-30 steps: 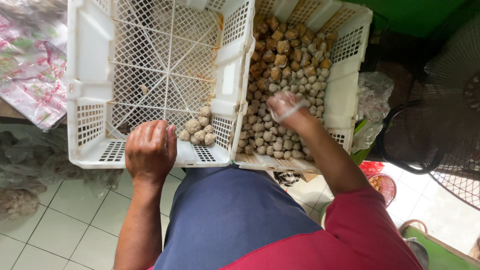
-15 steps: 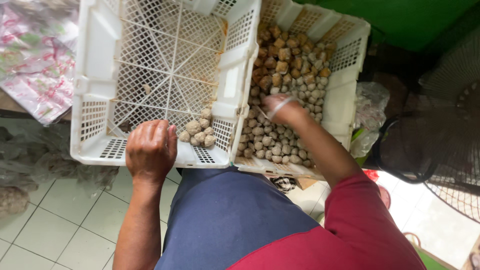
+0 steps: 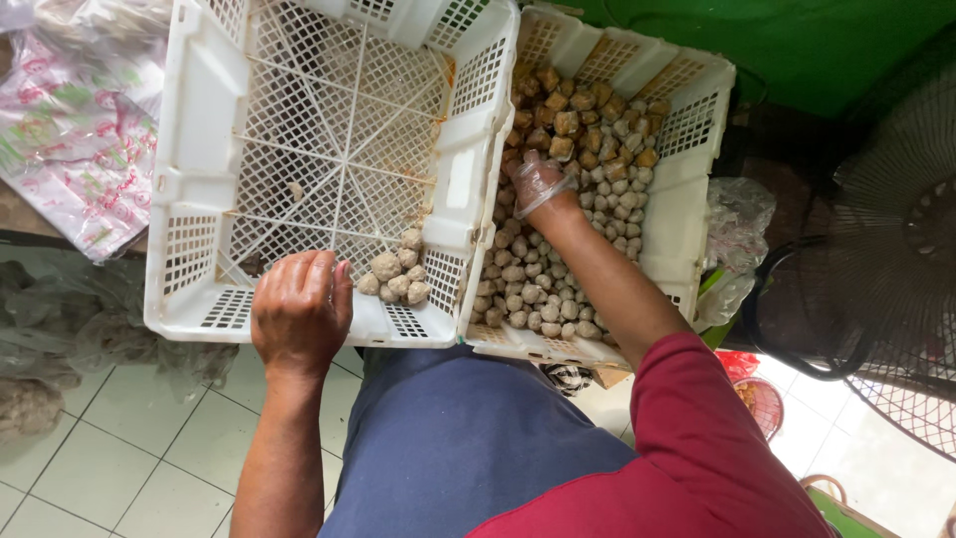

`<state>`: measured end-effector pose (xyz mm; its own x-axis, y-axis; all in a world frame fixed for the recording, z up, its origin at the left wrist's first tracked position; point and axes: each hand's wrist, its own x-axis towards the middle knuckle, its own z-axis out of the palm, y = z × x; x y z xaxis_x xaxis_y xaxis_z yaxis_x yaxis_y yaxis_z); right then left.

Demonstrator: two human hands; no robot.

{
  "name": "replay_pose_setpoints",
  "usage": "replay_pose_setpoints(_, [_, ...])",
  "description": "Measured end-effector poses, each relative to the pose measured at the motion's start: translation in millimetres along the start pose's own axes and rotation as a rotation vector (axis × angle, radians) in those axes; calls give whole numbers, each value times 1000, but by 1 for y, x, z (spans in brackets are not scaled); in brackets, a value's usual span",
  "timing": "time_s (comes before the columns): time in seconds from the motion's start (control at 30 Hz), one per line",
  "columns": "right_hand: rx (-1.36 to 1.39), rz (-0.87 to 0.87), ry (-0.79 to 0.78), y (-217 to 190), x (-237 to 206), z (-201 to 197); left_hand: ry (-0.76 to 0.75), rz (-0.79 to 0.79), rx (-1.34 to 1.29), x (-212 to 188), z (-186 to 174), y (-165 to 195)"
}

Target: The person holds a plastic bag in one hand and picks round fried snack balls one at a time from a plastic crate, placing them into the bag. They fill one bag, set it aside, and continue transferring more balls from the crates into another bag.

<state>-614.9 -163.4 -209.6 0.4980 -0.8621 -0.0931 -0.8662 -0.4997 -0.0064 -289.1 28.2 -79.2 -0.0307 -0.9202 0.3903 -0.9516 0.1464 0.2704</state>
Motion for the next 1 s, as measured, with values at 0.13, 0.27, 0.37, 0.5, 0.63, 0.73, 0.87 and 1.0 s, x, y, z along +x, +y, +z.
replay_pose_setpoints(0.13, [234,181,-327,16,-11,0,8,-23,0,0,-1,1])
replay_pose_setpoints(0.27, [1136,561,-438,52,-44,-10,14,-31,-3,0,-2,4])
replay_pose_setpoints(0.37, [1784,713,-342,90,-68,-14,24,-32,6,2,-1,5])
replay_pose_setpoints(0.5, [1992,754,195,139,-59,-12,6,-46,24,3,0,5])
replay_pose_setpoints(0.63, [1830,877,549,150,-54,-7,-14,-50,49,3,2,7])
replay_pose_setpoints(0.73, [1960,840,345,138,-66,1,-14,-52,37,4,2,7])
replay_pose_setpoints(0.87, [2104,788,269,122,-71,3,-27,-49,39,4,1,7])
replay_pose_setpoints(1.0, [1931,693,462,128,-57,-7,-44,-22,41,4,1,7])
